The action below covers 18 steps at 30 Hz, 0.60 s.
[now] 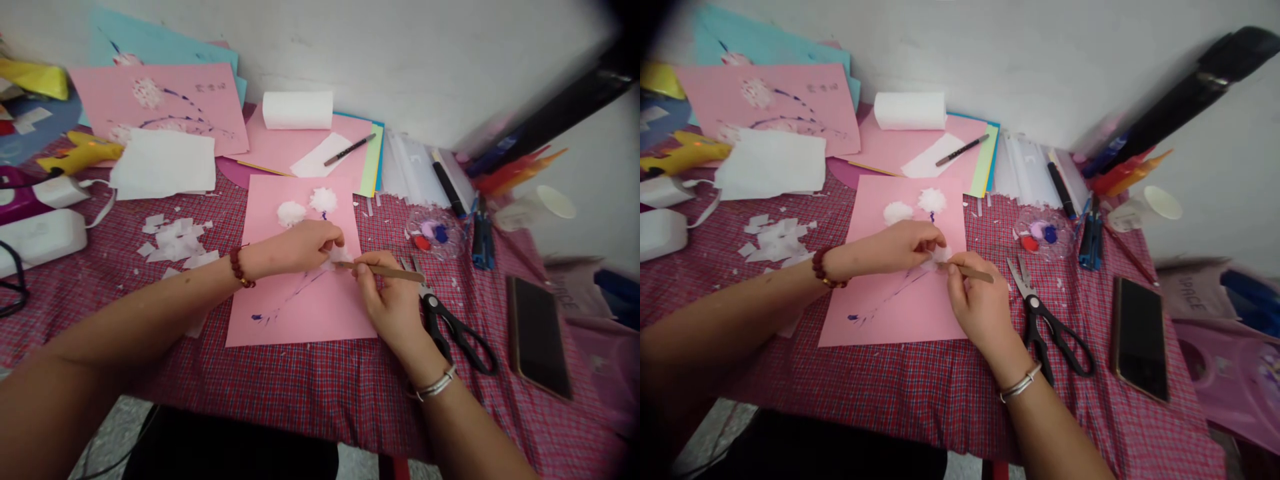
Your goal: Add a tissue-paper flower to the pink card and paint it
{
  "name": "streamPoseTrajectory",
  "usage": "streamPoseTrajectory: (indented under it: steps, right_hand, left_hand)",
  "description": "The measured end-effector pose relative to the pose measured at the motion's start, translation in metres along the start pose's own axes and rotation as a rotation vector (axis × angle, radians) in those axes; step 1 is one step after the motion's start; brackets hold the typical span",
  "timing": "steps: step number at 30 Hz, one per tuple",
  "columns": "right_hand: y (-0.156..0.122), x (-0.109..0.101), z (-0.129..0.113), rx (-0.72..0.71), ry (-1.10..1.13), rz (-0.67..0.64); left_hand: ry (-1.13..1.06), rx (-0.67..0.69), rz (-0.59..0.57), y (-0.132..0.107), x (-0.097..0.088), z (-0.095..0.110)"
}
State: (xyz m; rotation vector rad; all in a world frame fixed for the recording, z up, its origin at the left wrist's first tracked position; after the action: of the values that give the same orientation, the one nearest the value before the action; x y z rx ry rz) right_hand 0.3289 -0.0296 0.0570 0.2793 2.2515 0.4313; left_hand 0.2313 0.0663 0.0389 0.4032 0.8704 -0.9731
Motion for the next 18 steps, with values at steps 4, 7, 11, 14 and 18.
streamPoseTrajectory:
  steps: [4, 7, 11, 14, 18]
  right_hand:
    - [0.000, 0.002, -0.016, -0.132, -0.178, -0.021]
    - [0.000, 0.005, -0.027, -0.208, -0.273, -0.038]
    - [-0.001, 0.003, -0.028, -0.200, -0.249, -0.032]
    - [-0.001, -0.009, -0.015, -0.050, -0.050, 0.050]
    - [-0.002, -0.018, -0.001, 0.073, 0.114, 0.113]
  left_hand:
    - [0.044, 0.020, -0.014, -0.003, -0.004, -0.003]
    - [0.053, 0.015, -0.029, -0.003, -0.005, -0.004]
    - [0.047, 0.009, -0.043, -0.004, -0.004, -0.005]
    - [0.000, 0.006, -0.044, -0.004, -0.006, -0.007]
    - [-0.053, -0.013, -0.042, -0.006, -0.009, -0.009]
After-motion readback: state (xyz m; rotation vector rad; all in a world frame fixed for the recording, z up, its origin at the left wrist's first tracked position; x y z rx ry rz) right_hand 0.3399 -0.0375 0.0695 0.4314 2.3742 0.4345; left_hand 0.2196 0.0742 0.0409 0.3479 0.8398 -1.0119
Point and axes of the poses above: each hand's wrist, its own y-axis towards the middle knuckle, its own x-axis out of the palm, z = x × y, the point moved 8 cm from there along y, towards the middle knuckle
